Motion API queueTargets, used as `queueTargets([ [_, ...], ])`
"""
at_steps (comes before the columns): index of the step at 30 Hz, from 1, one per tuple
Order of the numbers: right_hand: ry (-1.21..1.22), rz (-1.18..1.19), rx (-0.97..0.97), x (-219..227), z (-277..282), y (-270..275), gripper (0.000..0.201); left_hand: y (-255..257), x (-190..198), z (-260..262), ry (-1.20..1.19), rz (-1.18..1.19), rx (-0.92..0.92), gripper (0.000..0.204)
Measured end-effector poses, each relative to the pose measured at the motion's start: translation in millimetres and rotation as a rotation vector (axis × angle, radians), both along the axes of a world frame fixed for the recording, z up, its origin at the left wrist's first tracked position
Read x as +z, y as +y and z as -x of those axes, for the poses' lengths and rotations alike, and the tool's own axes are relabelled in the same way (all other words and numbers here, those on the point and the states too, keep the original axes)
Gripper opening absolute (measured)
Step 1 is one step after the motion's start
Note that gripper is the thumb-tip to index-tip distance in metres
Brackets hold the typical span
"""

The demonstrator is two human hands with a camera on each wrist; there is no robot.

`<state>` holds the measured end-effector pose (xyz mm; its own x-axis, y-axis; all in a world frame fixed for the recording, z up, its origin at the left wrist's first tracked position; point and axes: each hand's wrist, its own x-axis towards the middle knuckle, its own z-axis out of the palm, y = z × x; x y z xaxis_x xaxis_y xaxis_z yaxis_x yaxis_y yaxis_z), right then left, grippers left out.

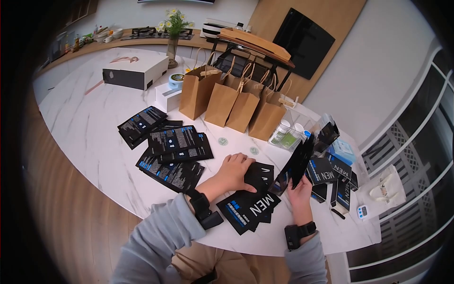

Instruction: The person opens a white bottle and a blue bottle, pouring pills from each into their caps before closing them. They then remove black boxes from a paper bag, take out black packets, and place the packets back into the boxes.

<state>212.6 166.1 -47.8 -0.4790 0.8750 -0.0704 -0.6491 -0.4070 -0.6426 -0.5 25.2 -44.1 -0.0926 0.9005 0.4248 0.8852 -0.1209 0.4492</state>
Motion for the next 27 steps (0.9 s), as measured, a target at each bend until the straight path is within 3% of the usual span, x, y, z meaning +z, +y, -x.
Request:
queueTargets([
  [4, 0.006, -0.02, 0.003, -3, -1, 3, 0.015, 12, -19, 6, 0.044, -0.058, 0.008, 0.099],
  [6, -0.018, -0.016, 0.009, -3, -2, 3, 0.012, 14, -15, 8, -0.006, 0.055, -0.065, 0.103],
  [9, -0.069, 0.009, -0.028, 5, 2, -4, 0.011, 10, 0, 8, -0.023, 0.155, -0.108, 0.103],
  [12, -0.055, 0.082, -0.052, 4, 2, -4, 0.022, 14, -6, 11, -0.048, 0.108, -0.131, 0.103],
  [22, -0.037, 0.085, -0.065, 2, 3, -3, 0.024, 14, 5, 8, -0.014, 0.138, -0.099, 0.102],
  [25, -0.068, 0.113, -0.093, 3, 3, -3, 0.024, 11, 10, 2, -0.049, 0.146, -0.07, 0.106],
  [27, -0.023, 0.075, -0.052, 0, 1, -1, 0.023, 8, 10, -2, -0.288, 0.129, -0.096, 0.113],
])
